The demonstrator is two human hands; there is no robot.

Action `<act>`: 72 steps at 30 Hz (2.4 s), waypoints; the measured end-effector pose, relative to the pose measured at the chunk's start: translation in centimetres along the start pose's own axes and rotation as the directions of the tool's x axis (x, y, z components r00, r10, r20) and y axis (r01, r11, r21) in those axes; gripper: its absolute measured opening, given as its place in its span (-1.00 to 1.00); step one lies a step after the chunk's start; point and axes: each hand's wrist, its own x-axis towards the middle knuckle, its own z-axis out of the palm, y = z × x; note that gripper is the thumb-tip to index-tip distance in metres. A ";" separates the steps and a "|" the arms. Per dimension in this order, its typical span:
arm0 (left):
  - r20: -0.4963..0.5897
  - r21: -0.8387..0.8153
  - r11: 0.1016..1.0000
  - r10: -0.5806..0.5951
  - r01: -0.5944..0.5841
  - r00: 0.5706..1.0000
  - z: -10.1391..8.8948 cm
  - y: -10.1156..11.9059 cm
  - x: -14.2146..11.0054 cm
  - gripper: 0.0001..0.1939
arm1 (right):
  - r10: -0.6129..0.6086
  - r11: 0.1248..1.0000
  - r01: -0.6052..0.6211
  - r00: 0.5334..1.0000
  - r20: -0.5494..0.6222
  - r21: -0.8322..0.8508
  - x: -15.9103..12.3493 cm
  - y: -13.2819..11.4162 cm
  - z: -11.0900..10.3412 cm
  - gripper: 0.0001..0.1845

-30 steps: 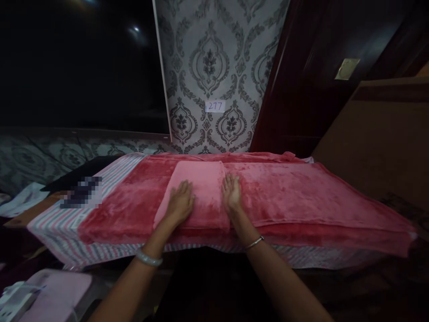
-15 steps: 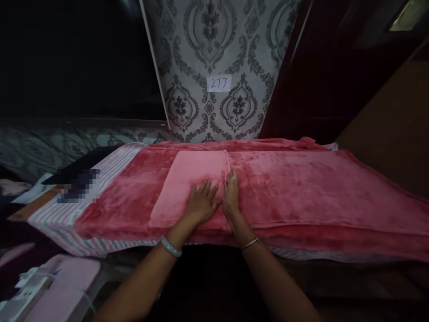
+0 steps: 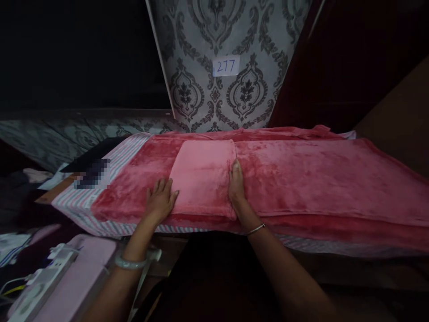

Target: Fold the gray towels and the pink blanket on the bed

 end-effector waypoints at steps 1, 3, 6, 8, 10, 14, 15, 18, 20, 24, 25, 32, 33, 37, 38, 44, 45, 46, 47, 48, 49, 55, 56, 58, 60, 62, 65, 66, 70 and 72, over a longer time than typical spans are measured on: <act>-0.033 -0.002 1.000 0.024 -0.024 0.999 -0.4 0.9 0.0 -0.39 | -0.006 1.000 0.006 1.000 0.002 -0.020 -0.4 -1.0 0.1 -0.10; -0.082 -0.020 0.993 0.115 -0.117 0.990 -0.8 3.4 0.0 -0.40 | -0.053 0.996 0.055 0.998 0.037 -0.065 -1.7 -2.8 0.3 -0.13; -0.068 -0.067 0.949 0.303 -0.307 0.951 -0.2 8.1 -0.5 -0.40 | -0.101 0.989 0.110 0.990 0.094 -0.102 -4.2 -4.0 0.6 -0.18; -0.033 -0.077 0.912 0.401 -0.402 0.916 0.9 10.8 -1.1 -0.40 | -0.049 0.990 0.058 0.996 0.070 -0.125 -5.7 -3.5 0.7 -0.17; -0.020 -0.060 0.894 0.443 -0.444 0.896 2.2 12.2 -1.8 -0.39 | -0.001 0.990 0.005 1.000 0.031 -0.139 -6.5 -2.4 0.7 -0.17; -0.046 -0.011 0.916 0.401 -0.401 0.915 3.4 11.2 -2.3 -0.36 | -0.004 0.990 0.005 1.000 0.013 -0.143 -6.7 -0.8 0.3 -0.18; -0.052 0.000 0.927 0.374 -0.374 0.926 3.4 10.4 -2.2 -0.35 | -0.002 0.989 0.004 1.000 0.013 -0.145 -6.6 -0.7 0.2 -0.18; -0.070 0.046 0.961 0.276 -0.274 0.958 3.1 7.2 -1.9 -0.34 | 0.011 0.992 -0.007 0.999 0.031 -0.130 -6.4 -0.7 0.0 -0.17; -0.088 0.075 0.973 0.224 -0.217 0.971 3.1 4.7 -1.8 -0.35 | 0.020 0.995 -0.017 0.999 0.031 -0.101 -6.5 -0.6 0.0 -0.16; -0.079 0.072 0.991 0.119 -0.113 0.990 3.0 -0.3 -1.6 -0.38 | 0.073 0.997 -0.073 0.997 -0.004 -0.006 -6.8 0.2 0.1 -0.19; -0.059 0.060 0.995 0.080 -0.076 0.995 2.8 -1.3 -1.3 -0.37 | 0.091 0.995 -0.091 0.996 0.001 0.026 -6.7 0.2 0.2 -0.20; -0.080 -0.023 0.975 0.219 -0.221 0.973 -2.0 2.8 6.0 -0.34 | -0.152 0.984 0.159 0.984 0.094 -0.076 0.9 -3.3 2.3 -0.26; -0.077 -0.025 0.965 0.258 -0.261 0.963 -2.4 4.5 7.4 -0.34 | -0.212 0.959 0.230 0.969 0.123 -0.164 2.3 -3.5 2.6 -0.26; -0.042 -0.010 0.942 0.335 -0.335 0.941 -1.2 9.0 11.5 -0.36 | -0.220 0.775 0.340 0.935 0.277 -0.532 5.2 -2.0 2.8 -0.31; -0.035 0.000 0.941 0.338 -0.338 0.940 -0.3 9.4 12.0 -0.37 | -0.157 0.707 0.323 0.939 0.306 -0.629 5.2 -1.3 2.6 -0.31; -0.039 0.027 0.949 0.316 -0.315 0.948 3.2 7.7 12.7 -0.34 | 0.159 0.250 0.302 0.924 0.347 -0.920 4.0 -0.5 1.3 -0.28; -0.024 0.033 0.955 0.295 -0.294 0.955 3.0 7.1 13.1 -0.32 | 0.187 0.226 0.303 0.919 0.346 -0.926 4.1 -1.0 1.3 -0.28; -0.008 0.040 0.964 0.265 -0.264 0.964 2.6 6.5 13.6 -0.31 | 0.216 0.213 0.300 0.914 0.344 -0.930 4.3 -1.6 1.5 -0.29; 0.009 0.044 0.974 0.221 -0.221 0.975 2.1 5.9 14.3 -0.30 | 0.240 0.210 0.297 0.908 0.344 -0.931 4.7 -2.1 1.6 -0.30; 0.023 0.042 0.985 0.169 -0.170 0.985 1.5 5.4 15.1 -0.30 | 0.254 0.214 0.296 0.903 0.345 -0.931 5.2 -2.7 1.9 -0.31; 0.029 0.036 0.992 0.118 -0.119 0.993 0.8 5.0 16.0 -0.30 | 0.254 0.220 0.301 0.901 0.352 -0.928 5.9 -3.1 2.1 -0.32; -0.058 -0.038 0.984 0.170 -0.173 0.984 -1.4 6.9 21.9 -0.30 | 0.144 0.222 0.314 0.926 0.350 -0.923 11.8 -3.6 3.8 -0.38; -0.056 -0.041 0.977 0.209 -0.211 0.976 -1.2 7.4 22.6 -0.31 | 0.148 0.213 0.313 0.926 0.347 -0.926 12.6 -3.1 3.7 -0.37; -0.022 -0.041 0.971 0.234 -0.234 0.972 -0.2 8.0 23.6 -0.34 | 0.175 0.191 0.311 0.922 0.344 -0.931 13.7 -1.8 3.3 -0.35; 0.019 -0.042 0.979 0.201 -0.200 0.979 1.0 7.9 24.0 -0.34 | 0.198 0.167 0.309 0.920 0.339 -0.936 14.2 -0.4 2.6 -0.31; 0.029 -0.048 0.985 0.169 -0.167 0.985 2.0 7.5 24.1 -0.32 | 0.199 0.153 0.316 0.918 0.342 -0.936 14.2 0.7 2.0 -0.29; 0.027 -0.043 0.984 0.174 -0.173 0.984 2.5 6.9 24.1 -0.30 | 0.209 0.144 0.323 0.914 0.348 -0.935 14.2 1.4 1.6 -0.30; 0.033 -0.036 0.982 0.188 -0.186 0.982 2.4 6.7 24.1 -0.30 | 0.219 0.142 0.316 0.914 0.341 -0.938 14.2 1.4 1.6 -0.30; 0.049 -0.023 0.962 0.274 -0.273 0.960 2.0 5.4 24.6 -0.29 | 0.245 0.140 0.297 0.914 0.324 -0.945 14.4 1.3 1.7 -0.30; 0.050 -0.066 0.970 0.236 -0.232 0.971 2.1 4.6 24.9 -0.29 | 0.248 0.146 0.294 0.913 0.323 -0.944 14.3 1.2 1.7 -0.30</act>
